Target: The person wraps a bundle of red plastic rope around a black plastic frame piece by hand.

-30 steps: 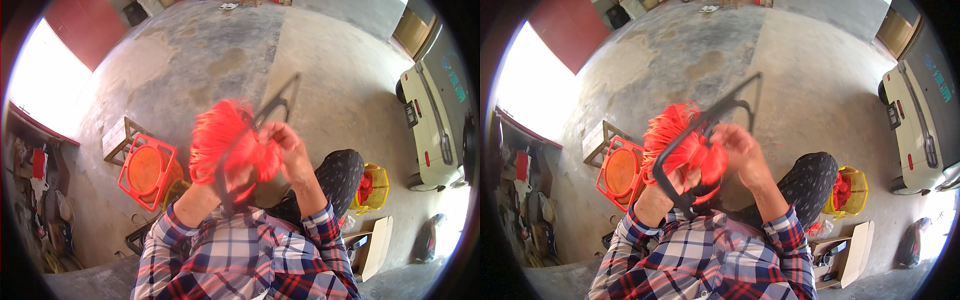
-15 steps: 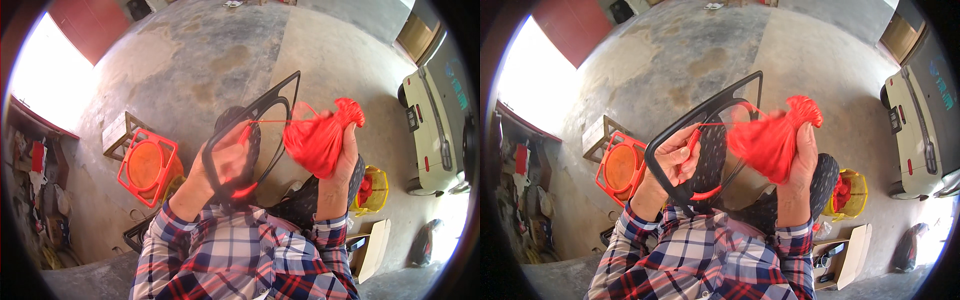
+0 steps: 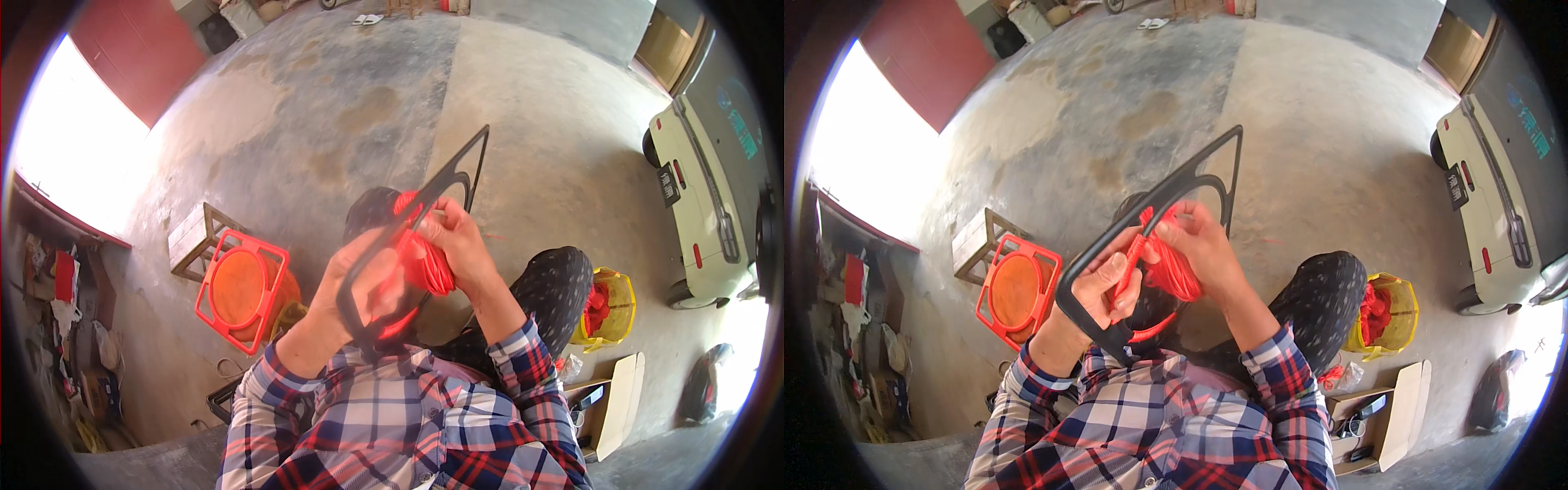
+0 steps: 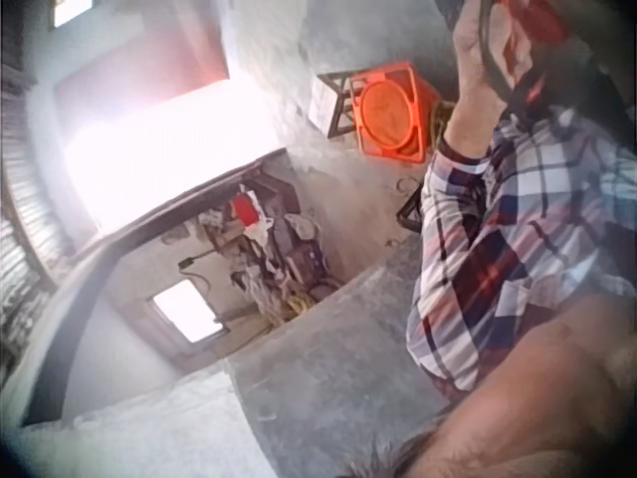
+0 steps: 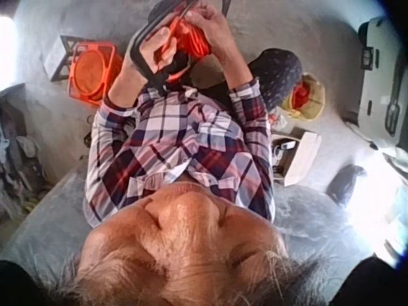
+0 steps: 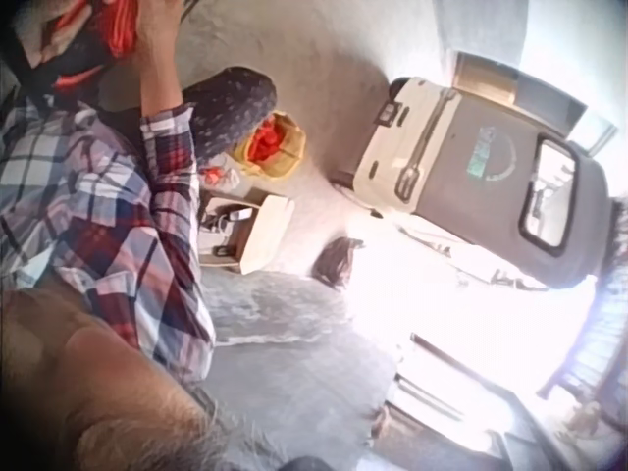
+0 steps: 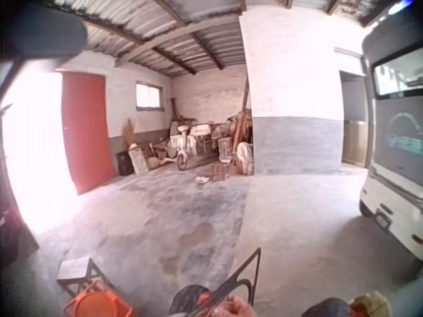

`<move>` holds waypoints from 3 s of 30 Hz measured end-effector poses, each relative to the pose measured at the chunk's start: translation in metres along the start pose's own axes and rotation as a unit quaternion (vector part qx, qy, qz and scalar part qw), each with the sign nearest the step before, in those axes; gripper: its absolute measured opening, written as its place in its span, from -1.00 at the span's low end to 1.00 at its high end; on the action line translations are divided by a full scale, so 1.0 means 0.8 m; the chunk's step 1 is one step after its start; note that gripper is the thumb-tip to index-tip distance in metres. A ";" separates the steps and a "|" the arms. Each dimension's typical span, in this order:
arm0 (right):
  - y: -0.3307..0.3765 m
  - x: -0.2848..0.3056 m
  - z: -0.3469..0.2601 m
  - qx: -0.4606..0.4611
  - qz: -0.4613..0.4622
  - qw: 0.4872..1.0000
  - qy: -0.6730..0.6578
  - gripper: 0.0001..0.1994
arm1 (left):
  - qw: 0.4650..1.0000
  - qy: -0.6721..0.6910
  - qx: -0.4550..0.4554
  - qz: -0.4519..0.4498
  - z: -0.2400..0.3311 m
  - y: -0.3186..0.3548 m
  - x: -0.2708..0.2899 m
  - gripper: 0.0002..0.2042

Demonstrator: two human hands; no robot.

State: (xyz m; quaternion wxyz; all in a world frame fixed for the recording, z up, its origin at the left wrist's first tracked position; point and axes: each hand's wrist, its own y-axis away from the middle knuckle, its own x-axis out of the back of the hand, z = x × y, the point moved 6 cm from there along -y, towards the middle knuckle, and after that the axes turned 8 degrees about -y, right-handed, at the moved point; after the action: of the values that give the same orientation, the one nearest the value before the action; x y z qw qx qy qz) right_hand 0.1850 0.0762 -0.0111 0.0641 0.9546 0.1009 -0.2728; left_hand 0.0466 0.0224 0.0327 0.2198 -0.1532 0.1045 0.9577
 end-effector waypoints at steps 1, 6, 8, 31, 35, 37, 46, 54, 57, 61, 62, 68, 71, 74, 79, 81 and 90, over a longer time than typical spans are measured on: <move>-0.007 -0.004 -0.007 0.013 -0.016 0.997 -0.080 -0.75 | 1.000 0.003 -0.012 0.004 0.001 0.002 -0.009 -0.56; 0.004 -0.057 -0.052 0.049 -0.234 0.965 -0.112 -0.79 | 0.962 0.194 0.099 -0.165 -0.010 0.001 -0.048 -0.41; 0.005 -0.063 -0.061 0.057 -0.320 0.941 -0.098 -0.84 | 0.968 0.161 0.146 -0.122 -0.018 0.000 -0.049 -0.33; 0.069 0.013 -0.092 0.227 -0.021 0.946 -0.232 -0.57 | 0.998 0.044 -0.049 -0.008 -0.008 -0.016 0.022 -0.45; 0.076 0.057 -0.077 0.277 0.059 0.958 -0.046 -0.57 | 0.995 0.095 0.013 0.002 -0.014 -0.012 0.015 -0.50; 0.080 0.057 -0.060 0.237 0.036 0.959 -0.148 -0.58 | 0.996 0.092 0.001 0.002 -0.019 -0.013 0.028 -0.51; 0.072 0.058 0.033 -0.001 0.039 0.998 -0.039 -0.60 | 0.994 0.100 -0.006 0.035 -0.017 -0.014 0.037 -0.64; 0.001 0.008 -0.003 -0.016 -0.004 1.000 -0.017 -0.64 | 0.999 -0.026 -0.004 -0.023 -0.004 -0.006 -0.007 -0.53; -0.015 -0.012 -0.019 -0.012 -0.021 0.975 -0.222 -0.74 | 0.999 0.000 -0.011 -0.051 0.000 0.001 -0.031 -0.53; 0.008 -0.056 -0.055 0.030 -0.260 0.953 -0.151 -0.87 | 0.963 0.188 0.113 -0.159 -0.015 0.001 -0.051 -0.39; 0.005 -0.056 -0.055 0.028 -0.260 0.953 -0.151 -0.87 | 0.975 0.161 0.113 -0.106 -0.020 0.001 -0.052 -0.39; 0.003 -0.032 -0.045 0.005 -0.105 0.990 -0.091 -0.63 | 0.983 0.124 0.115 0.072 -0.085 0.000 0.017 -0.52; 0.021 0.019 -0.004 0.046 -0.100 0.984 -0.143 -0.44 | 0.962 0.237 0.111 0.077 -0.035 -0.008 -0.010 -0.64; 0.060 -0.015 -0.003 0.004 -0.130 0.976 -0.176 -0.37 | 0.988 0.131 -0.020 0.085 -0.017 -0.009 0.005 -0.78; 0.066 -0.023 -0.018 0.065 -0.035 0.968 -0.241 -0.50 | 0.996 0.025 0.011 0.082 -0.005 -0.012 -0.012 -0.75; 0.065 -0.022 -0.047 0.200 -0.032 0.960 -0.194 -0.57 | 0.996 0.082 0.005 0.045 -0.031 -0.019 0.012 -0.72; 0.051 0.140 -0.141 0.269 -0.106 0.891 -0.350 -0.61 | 0.994 0.098 -0.053 0.012 0.000 -0.005 0.043 -0.52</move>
State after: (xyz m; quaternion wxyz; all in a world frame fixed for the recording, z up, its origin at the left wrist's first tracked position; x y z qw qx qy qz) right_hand 0.3448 0.0739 0.0265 -0.1931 0.7618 0.0952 -0.6110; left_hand 0.0186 0.0396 0.0205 0.1886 -0.2563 0.0766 0.9449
